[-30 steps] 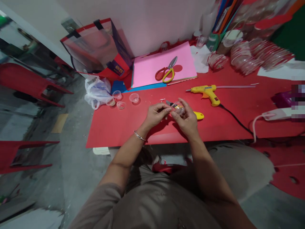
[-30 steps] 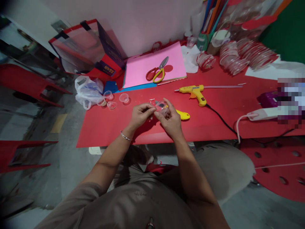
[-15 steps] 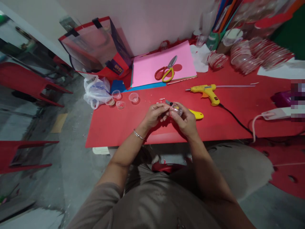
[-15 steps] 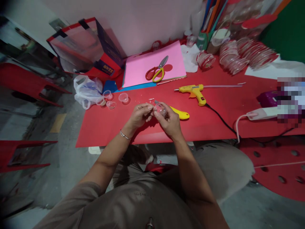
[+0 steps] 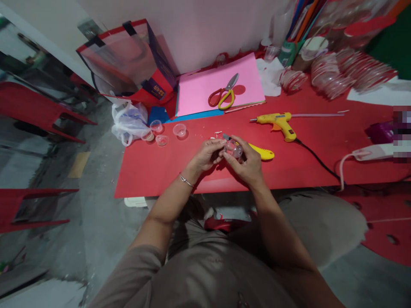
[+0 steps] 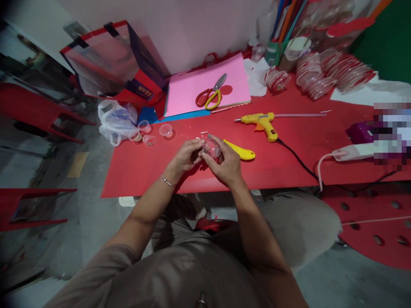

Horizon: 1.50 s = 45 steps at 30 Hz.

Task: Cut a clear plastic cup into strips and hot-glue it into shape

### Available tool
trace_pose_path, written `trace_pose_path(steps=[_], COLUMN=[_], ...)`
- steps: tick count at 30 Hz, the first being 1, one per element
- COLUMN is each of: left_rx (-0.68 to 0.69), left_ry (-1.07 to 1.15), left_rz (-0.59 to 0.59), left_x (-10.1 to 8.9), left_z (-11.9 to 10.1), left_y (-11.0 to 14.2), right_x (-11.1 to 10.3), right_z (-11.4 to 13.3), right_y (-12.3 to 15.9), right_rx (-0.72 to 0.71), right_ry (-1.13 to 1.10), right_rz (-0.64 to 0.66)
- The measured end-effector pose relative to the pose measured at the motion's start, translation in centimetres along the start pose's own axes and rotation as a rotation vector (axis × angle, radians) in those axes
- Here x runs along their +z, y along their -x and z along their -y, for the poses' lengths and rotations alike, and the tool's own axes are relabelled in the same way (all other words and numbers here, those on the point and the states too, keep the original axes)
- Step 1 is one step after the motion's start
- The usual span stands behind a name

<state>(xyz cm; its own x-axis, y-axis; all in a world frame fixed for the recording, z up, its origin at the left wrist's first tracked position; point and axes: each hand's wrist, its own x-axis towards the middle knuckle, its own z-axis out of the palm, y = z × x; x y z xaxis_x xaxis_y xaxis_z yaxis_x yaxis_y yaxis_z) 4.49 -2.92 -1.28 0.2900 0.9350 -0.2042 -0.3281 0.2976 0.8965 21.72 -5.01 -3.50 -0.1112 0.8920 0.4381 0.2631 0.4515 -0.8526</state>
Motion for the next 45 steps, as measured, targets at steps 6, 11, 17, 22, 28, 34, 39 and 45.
trace_pose_path(steps=[6, 11, 17, 22, 28, 34, 39, 45], left_rx=[0.095, 0.215, 0.239, 0.228, 0.152, 0.100, 0.116, 0.114], left_ry=[-0.112, -0.261, -0.340, -0.323, -0.128, -0.074, -0.091, -0.096], left_rz=[-0.061, -0.099, -0.141, -0.148, -0.117, -0.095, -0.106, -0.132], left_x=[0.1, -0.1, -0.3, -0.3, 0.1, 0.4, 0.5, 0.7], left_z=[-0.5, -0.6, -0.7, -0.6, -0.4, -0.6, -0.7, -0.9], left_y=[0.5, 0.7, 0.6, 0.5, 0.3, 0.5, 0.6, 0.6], right_x=[-0.2, -0.1, -0.1, -0.1, -0.1, -0.1, -0.1, 0.1], right_z=[0.2, 0.1, 0.4, 0.4, -0.1, 0.0, 0.0, -0.5], right_y=[0.1, 0.3, 0.3, 0.3, 0.3, 0.2, 0.2, 0.2], right_rx=[-0.046, -0.055, -0.047, -0.055, -0.051, -0.028, -0.046, -0.091], right_ry=[0.057, 0.164, 0.201, 0.210, 0.172, 0.157, 0.145, 0.167], right_rz=[-0.038, -0.073, -0.039, -0.040, -0.018, -0.028, -0.026, -0.034])
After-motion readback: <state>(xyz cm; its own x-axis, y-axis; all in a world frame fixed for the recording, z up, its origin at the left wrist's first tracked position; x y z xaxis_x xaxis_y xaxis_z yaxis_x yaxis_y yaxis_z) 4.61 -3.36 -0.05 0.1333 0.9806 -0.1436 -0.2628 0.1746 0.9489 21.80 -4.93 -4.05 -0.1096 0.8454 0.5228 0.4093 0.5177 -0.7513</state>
